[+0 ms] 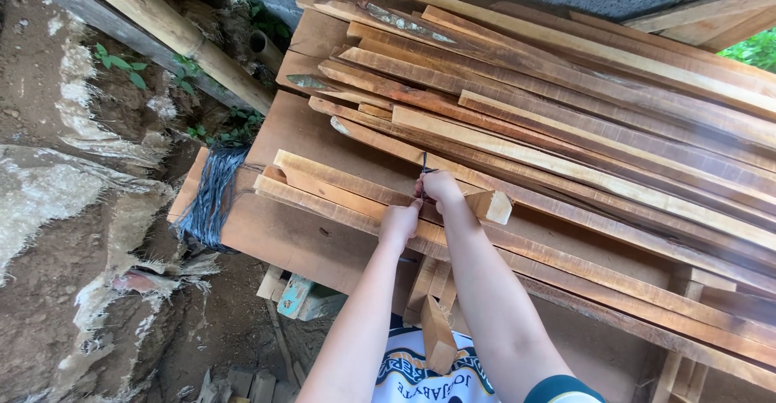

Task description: The person arranges thin wooden planks on a wooden workbench and secures them into bundles using black wire. They wrap the wire around the planks and twist it by hand to tighten the bundle, repeating this process for multiple stacks of wood.

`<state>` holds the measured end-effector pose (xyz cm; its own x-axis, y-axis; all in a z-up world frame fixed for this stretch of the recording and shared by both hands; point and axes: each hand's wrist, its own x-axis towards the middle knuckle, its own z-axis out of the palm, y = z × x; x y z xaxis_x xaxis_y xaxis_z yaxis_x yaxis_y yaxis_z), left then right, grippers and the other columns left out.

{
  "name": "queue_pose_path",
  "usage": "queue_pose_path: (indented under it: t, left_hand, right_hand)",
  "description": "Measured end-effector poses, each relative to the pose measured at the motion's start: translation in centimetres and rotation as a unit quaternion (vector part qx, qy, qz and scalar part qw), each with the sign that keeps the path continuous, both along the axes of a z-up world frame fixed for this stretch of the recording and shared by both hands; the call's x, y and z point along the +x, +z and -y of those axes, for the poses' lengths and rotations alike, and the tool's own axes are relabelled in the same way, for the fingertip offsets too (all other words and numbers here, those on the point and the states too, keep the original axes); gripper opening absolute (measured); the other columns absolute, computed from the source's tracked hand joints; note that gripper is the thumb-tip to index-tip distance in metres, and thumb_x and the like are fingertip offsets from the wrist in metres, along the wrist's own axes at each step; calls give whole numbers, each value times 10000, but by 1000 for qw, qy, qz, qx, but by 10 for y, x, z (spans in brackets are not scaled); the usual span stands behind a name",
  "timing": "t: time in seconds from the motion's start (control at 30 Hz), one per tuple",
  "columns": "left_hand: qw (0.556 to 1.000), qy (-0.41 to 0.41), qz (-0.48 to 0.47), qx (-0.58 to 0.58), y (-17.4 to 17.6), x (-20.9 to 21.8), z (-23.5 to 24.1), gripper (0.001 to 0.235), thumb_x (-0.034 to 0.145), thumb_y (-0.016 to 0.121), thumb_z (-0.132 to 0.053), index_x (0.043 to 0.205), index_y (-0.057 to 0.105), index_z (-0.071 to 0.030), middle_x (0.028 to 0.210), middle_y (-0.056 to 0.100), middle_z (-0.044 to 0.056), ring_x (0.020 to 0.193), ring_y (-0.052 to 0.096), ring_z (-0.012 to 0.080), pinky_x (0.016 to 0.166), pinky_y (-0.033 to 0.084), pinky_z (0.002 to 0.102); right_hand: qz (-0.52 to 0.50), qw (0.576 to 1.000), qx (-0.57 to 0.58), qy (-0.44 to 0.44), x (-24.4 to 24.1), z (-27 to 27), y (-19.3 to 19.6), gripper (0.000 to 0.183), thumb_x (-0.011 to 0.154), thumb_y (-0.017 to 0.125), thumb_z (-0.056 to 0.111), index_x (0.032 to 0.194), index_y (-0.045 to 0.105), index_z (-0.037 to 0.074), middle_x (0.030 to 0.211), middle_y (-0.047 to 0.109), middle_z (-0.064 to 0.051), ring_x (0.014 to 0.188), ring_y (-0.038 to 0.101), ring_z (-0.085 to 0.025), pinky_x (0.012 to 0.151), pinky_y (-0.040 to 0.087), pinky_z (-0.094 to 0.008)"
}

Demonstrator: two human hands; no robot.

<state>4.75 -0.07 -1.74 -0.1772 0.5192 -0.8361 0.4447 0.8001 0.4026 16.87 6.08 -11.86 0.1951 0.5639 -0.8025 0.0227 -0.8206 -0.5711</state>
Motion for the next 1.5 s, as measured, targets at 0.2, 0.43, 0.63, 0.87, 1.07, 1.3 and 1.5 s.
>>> queue_pose_path:
  t: [0.2, 0.43, 0.63, 0.87, 1.07, 1.3, 1.5]
  left_hand:
    - [1000, 11, 8, 17, -7, 0, 3, 512, 865, 640, -490, 957, 771, -4, 746, 734, 149, 678, 763, 248, 545, 600, 335]
    - [998, 20, 30, 58, -34, -6, 12, 453, 864, 649, -521, 740, 762, -101, 563, 664, 118, 526, 713, 237, 460, 553, 317]
    - [998, 1, 16, 67, 10, -3, 16, 469, 898, 614, -561, 754, 793, -153, 589, 692, 94, 754, 755, 256, 725, 555, 328]
    - [994, -38, 4, 98, -3, -8, 17, 456, 932, 587, -547, 798, 814, -175, 871, 763, 137, 1042, 699, 366, 864, 533, 436]
    - [990, 7, 30, 140, 60, -10, 34, 462, 1018, 505, -445, 982, 804, -94, 882, 773, 158, 602, 731, 252, 490, 602, 292]
    - [950, 49, -35, 308, 86, -20, 82, 467, 1073, 500, -395, 786, 707, -90, 821, 761, 156, 904, 737, 346, 794, 551, 432]
    - [977, -30, 62, 200, 43, -34, 129, 473, 1078, 467, -324, 679, 572, -93, 557, 473, -4, 497, 423, 121, 492, 367, 297]
  right_hand:
    - [-11, 998, 2, -69, -9, -7, -50, 224, 891, 603, 133, 757, 710, -10, 569, 621, -119, 472, 663, -226, 461, 536, -319]
    - [69, 983, -55, 158, -4, -21, -57, 185, 750, 653, 155, 723, 768, 13, 593, 676, -112, 615, 717, -245, 657, 529, -258]
    - [238, 800, -6, 551, -3, -22, -87, 225, 723, 785, 191, 904, 818, 62, 964, 791, -173, 981, 759, -369, 861, 608, -428]
    - [232, 940, -37, 248, -14, -17, -38, 381, 735, 544, 247, 913, 801, 28, 916, 792, -132, 1057, 737, -300, 927, 578, -428]
    - [218, 965, 10, 148, -6, -1, -17, 349, 848, 518, 314, 830, 796, 105, 612, 730, -37, 876, 774, -218, 847, 603, -384]
    - [18, 993, 8, -120, -13, -3, -25, 253, 859, 531, 71, 778, 706, -93, 575, 635, -140, 418, 639, -228, 460, 520, -332]
    - [-48, 993, -27, -106, -11, -9, 7, 211, 933, 483, 7, 831, 636, -95, 769, 625, -171, 542, 528, -227, 491, 417, -327]
